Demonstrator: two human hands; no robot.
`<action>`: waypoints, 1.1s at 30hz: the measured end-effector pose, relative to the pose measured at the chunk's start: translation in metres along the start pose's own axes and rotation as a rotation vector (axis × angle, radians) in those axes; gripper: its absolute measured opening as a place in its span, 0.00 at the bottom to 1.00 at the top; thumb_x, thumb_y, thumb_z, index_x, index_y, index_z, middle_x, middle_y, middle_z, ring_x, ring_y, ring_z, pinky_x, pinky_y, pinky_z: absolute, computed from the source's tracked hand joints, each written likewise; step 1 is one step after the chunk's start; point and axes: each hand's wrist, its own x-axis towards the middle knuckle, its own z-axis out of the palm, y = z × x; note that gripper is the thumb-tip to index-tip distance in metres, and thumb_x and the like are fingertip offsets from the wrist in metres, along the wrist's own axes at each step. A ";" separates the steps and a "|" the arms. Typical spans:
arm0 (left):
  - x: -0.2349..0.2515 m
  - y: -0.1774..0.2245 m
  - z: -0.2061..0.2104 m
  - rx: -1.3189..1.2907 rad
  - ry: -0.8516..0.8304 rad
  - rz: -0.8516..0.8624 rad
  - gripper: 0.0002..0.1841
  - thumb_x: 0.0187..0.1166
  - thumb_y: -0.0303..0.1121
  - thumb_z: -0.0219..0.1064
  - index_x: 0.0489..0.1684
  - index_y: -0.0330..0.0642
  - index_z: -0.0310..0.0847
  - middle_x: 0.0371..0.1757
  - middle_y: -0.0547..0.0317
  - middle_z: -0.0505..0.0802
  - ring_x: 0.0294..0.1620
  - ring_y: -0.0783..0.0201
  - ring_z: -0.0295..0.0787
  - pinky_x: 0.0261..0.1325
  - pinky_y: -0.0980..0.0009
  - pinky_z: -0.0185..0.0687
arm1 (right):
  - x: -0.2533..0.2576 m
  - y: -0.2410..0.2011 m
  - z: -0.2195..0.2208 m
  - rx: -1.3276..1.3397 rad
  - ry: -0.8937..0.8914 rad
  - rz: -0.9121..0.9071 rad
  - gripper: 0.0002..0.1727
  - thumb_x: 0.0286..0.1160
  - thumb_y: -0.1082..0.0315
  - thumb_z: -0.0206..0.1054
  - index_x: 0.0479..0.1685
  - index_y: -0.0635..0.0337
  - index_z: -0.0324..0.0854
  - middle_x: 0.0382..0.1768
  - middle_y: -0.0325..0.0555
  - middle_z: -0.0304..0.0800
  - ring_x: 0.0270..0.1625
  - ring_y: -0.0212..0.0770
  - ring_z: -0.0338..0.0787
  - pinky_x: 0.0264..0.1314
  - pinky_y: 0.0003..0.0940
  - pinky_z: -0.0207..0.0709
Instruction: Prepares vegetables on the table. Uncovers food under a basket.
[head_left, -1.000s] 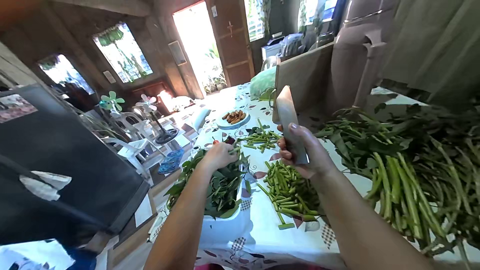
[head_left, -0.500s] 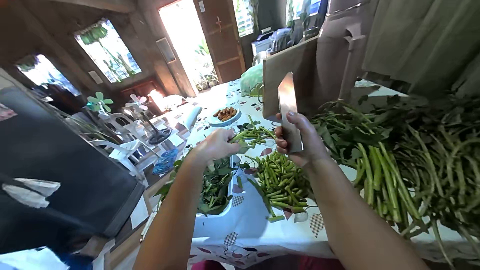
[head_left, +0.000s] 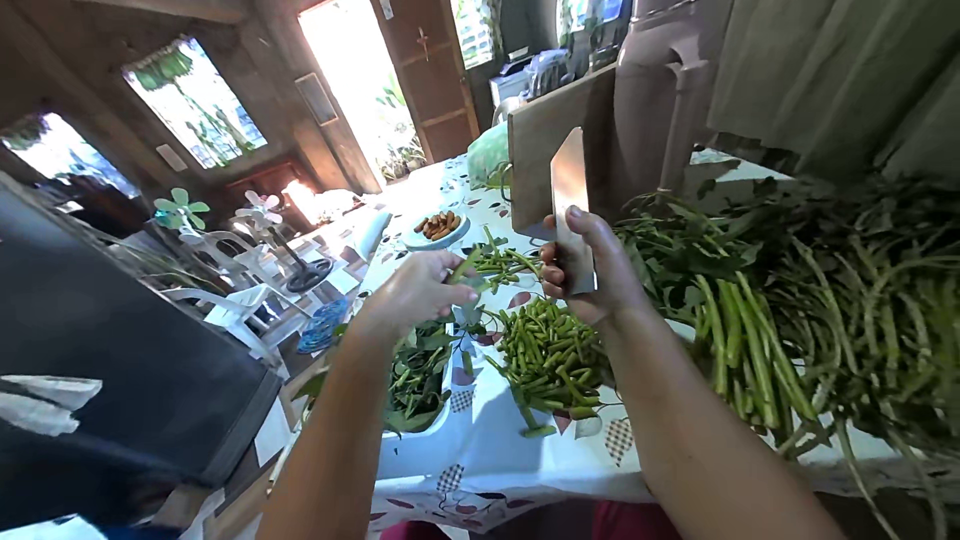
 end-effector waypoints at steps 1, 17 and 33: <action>0.004 0.003 0.006 0.068 -0.037 0.004 0.15 0.77 0.24 0.73 0.60 0.37 0.83 0.32 0.58 0.87 0.22 0.72 0.75 0.25 0.78 0.71 | 0.000 -0.001 -0.001 0.014 0.003 -0.002 0.21 0.90 0.44 0.44 0.65 0.45 0.69 0.24 0.30 0.76 0.17 0.24 0.73 0.19 0.18 0.70; 0.021 -0.002 0.026 -0.236 -0.127 0.101 0.08 0.81 0.21 0.66 0.52 0.37 0.84 0.28 0.64 0.86 0.22 0.78 0.75 0.24 0.85 0.69 | 0.000 0.006 -0.013 0.003 -0.342 -0.101 0.24 0.84 0.45 0.49 0.63 0.55 0.71 0.30 0.38 0.87 0.19 0.26 0.79 0.24 0.19 0.76; 0.080 -0.024 0.090 0.712 -0.182 -0.280 0.14 0.84 0.27 0.61 0.61 0.28 0.82 0.61 0.32 0.88 0.63 0.39 0.87 0.66 0.41 0.79 | -0.003 -0.007 -0.007 0.031 -0.039 -0.018 0.25 0.92 0.45 0.42 0.75 0.50 0.64 0.32 0.40 0.84 0.17 0.27 0.75 0.18 0.20 0.71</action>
